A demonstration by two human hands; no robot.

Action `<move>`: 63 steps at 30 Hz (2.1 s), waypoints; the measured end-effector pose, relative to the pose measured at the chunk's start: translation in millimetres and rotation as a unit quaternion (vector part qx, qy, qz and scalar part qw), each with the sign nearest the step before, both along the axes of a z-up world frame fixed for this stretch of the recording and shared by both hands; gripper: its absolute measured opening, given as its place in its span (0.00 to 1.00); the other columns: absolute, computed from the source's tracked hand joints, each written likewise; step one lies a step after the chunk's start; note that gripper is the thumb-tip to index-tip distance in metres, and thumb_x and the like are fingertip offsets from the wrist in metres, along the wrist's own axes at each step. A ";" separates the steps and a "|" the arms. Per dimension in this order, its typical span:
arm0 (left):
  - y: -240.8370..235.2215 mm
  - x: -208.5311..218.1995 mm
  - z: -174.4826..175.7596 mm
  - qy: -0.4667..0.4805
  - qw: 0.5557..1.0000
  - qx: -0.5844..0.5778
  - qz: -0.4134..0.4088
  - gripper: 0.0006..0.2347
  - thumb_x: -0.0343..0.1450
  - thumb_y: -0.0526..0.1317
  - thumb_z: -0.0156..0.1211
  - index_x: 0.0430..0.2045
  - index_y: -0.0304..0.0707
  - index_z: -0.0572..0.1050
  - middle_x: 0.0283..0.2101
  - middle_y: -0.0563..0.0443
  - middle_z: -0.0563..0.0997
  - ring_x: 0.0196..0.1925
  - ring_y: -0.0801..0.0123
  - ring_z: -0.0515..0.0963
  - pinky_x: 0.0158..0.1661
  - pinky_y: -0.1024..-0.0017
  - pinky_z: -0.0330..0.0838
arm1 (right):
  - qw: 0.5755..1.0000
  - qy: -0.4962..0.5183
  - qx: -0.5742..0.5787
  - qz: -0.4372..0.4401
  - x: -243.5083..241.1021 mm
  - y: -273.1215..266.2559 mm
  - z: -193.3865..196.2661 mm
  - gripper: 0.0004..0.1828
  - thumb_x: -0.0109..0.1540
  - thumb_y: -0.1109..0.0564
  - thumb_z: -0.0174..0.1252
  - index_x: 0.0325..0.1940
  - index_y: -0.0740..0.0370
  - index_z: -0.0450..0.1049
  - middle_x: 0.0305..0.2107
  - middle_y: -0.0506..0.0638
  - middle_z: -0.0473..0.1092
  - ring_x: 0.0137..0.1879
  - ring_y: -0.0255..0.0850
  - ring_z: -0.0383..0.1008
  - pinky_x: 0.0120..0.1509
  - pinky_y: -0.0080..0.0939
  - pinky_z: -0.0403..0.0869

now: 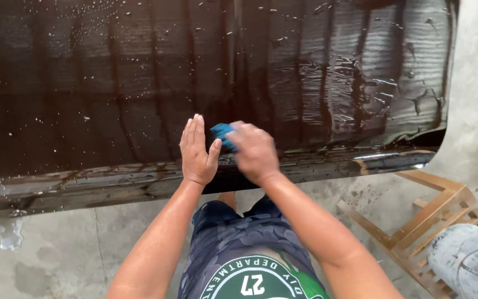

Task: Sanding and cleaning a car hood component with water and a sanding block.

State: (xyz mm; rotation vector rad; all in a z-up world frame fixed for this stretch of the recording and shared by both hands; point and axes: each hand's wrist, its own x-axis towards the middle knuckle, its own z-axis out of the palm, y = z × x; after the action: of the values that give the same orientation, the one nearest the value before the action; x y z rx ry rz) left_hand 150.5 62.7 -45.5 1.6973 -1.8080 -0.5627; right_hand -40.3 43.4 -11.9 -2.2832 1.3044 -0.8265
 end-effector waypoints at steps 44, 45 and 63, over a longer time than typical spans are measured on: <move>-14.4 -73.4 89.4 0.545 0.827 0.126 -0.051 0.14 0.80 0.41 0.55 0.51 0.28 0.80 0.44 0.53 0.84 0.46 0.78 0.79 0.49 0.76 0.75 | 0.805 -0.442 0.392 -0.056 -75.2 -8.1 61.9 0.20 0.63 0.65 0.61 0.60 0.62 0.69 0.43 0.45 0.75 0.48 0.31 0.75 0.54 0.34 0.75; -16.1 -68.6 90.7 0.536 0.834 0.120 -0.052 0.14 0.81 0.42 0.55 0.51 0.28 0.81 0.42 0.53 0.84 0.44 0.78 0.79 0.47 0.76 0.75 | 0.817 -0.421 0.388 -0.065 -75.9 -9.7 55.3 0.17 0.64 0.65 0.60 0.58 0.64 0.71 0.42 0.46 0.75 0.46 0.30 0.75 0.53 0.34 0.75; -52.7 26.8 79.8 0.633 0.737 0.237 -0.012 0.28 0.70 0.30 0.64 0.65 0.28 0.61 0.48 0.48 0.83 0.50 0.72 0.81 0.53 0.71 0.75 | 0.726 -0.571 0.350 -0.158 25.6 -44.9 40.0 0.10 0.72 0.59 0.49 0.56 0.65 0.69 0.45 0.48 0.73 0.51 0.33 0.74 0.61 0.37 0.73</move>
State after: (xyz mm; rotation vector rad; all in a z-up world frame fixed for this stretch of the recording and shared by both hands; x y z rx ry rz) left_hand 177.3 10.1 34.3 0.9652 -0.6575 -1.7561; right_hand -14.7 -1.5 28.1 -0.6412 1.0472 -1.2432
